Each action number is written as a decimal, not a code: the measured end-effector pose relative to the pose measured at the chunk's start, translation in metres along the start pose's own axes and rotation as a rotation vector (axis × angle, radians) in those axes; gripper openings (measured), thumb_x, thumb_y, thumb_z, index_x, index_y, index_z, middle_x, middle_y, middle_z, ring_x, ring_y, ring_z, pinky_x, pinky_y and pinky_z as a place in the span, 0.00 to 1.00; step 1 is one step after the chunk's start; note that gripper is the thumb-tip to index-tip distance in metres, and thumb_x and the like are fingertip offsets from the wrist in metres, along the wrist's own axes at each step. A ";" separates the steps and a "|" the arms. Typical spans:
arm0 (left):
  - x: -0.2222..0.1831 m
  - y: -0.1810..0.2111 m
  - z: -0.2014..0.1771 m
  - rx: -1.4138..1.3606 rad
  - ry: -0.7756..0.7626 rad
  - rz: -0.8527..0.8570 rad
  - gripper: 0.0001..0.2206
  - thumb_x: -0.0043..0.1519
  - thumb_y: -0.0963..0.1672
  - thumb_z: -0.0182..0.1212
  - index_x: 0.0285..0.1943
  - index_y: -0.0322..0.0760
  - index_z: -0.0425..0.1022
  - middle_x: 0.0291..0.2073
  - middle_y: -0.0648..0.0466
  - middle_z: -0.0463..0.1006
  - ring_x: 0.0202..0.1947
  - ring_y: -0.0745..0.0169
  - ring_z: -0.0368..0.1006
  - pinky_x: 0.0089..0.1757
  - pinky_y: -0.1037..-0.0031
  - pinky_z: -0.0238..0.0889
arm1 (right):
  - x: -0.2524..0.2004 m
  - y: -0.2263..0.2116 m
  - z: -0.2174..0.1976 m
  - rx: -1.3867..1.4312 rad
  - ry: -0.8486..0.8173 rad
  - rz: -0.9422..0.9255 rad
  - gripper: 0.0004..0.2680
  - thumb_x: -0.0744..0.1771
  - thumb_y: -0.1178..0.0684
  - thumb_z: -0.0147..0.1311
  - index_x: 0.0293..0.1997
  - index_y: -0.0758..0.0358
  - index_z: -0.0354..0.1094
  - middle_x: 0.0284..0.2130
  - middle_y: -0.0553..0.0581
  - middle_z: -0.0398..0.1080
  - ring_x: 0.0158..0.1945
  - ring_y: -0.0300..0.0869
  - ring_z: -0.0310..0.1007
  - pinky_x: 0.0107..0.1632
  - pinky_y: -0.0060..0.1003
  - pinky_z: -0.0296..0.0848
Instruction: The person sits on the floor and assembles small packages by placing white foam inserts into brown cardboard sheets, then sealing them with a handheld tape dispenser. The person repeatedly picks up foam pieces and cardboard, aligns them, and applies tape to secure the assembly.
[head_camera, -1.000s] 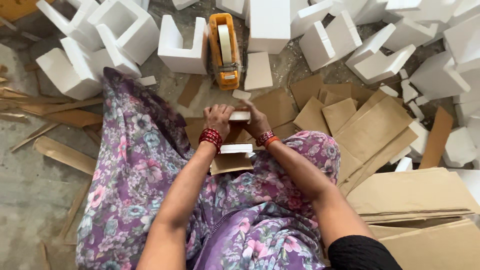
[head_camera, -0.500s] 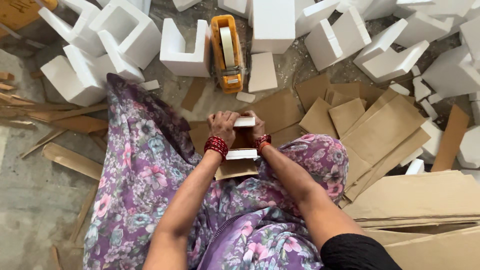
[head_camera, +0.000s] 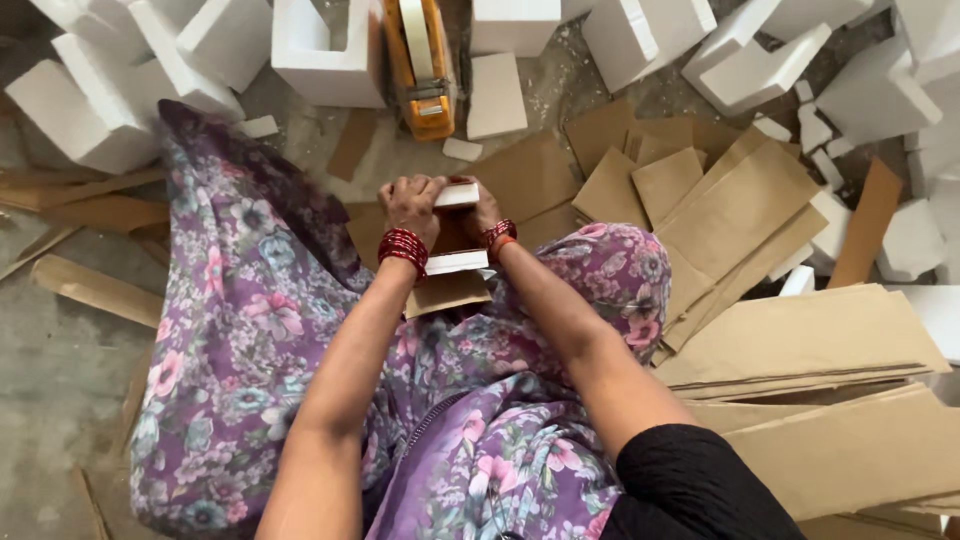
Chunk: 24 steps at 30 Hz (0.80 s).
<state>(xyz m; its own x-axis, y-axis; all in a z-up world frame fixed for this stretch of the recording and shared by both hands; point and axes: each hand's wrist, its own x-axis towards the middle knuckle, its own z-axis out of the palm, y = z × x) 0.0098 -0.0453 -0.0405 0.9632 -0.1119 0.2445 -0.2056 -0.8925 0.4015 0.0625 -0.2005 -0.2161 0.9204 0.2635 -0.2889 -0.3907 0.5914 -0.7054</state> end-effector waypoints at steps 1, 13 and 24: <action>0.001 0.001 -0.002 -0.016 0.010 0.007 0.24 0.49 0.36 0.58 0.54 0.50 0.77 0.45 0.58 0.78 0.51 0.54 0.69 0.57 0.56 0.53 | 0.000 -0.003 0.002 -0.286 0.004 -0.109 0.17 0.64 0.51 0.63 0.55 0.65 0.67 0.45 0.61 0.74 0.49 0.50 0.74 0.54 0.48 0.76; 0.006 0.004 -0.007 0.021 0.026 0.014 0.24 0.51 0.36 0.58 0.55 0.50 0.80 0.46 0.59 0.79 0.50 0.55 0.69 0.56 0.57 0.54 | -0.013 -0.057 0.026 -1.571 0.123 0.025 0.20 0.59 0.51 0.67 0.56 0.51 0.70 0.50 0.62 0.71 0.52 0.50 0.73 0.52 0.45 0.75; 0.019 -0.027 -0.010 -0.009 0.087 -0.082 0.24 0.47 0.39 0.63 0.54 0.57 0.81 0.45 0.61 0.80 0.47 0.56 0.70 0.52 0.61 0.55 | 0.066 -0.162 0.074 -1.138 0.098 -0.175 0.12 0.66 0.49 0.61 0.53 0.58 0.77 0.42 0.55 0.82 0.42 0.35 0.82 0.46 0.29 0.79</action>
<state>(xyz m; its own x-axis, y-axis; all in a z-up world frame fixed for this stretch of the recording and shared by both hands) 0.0315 -0.0194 -0.0380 0.9583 0.0001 0.2857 -0.1285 -0.8931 0.4312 0.1856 -0.2223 -0.0734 0.9774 0.1558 -0.1430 -0.0636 -0.4285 -0.9013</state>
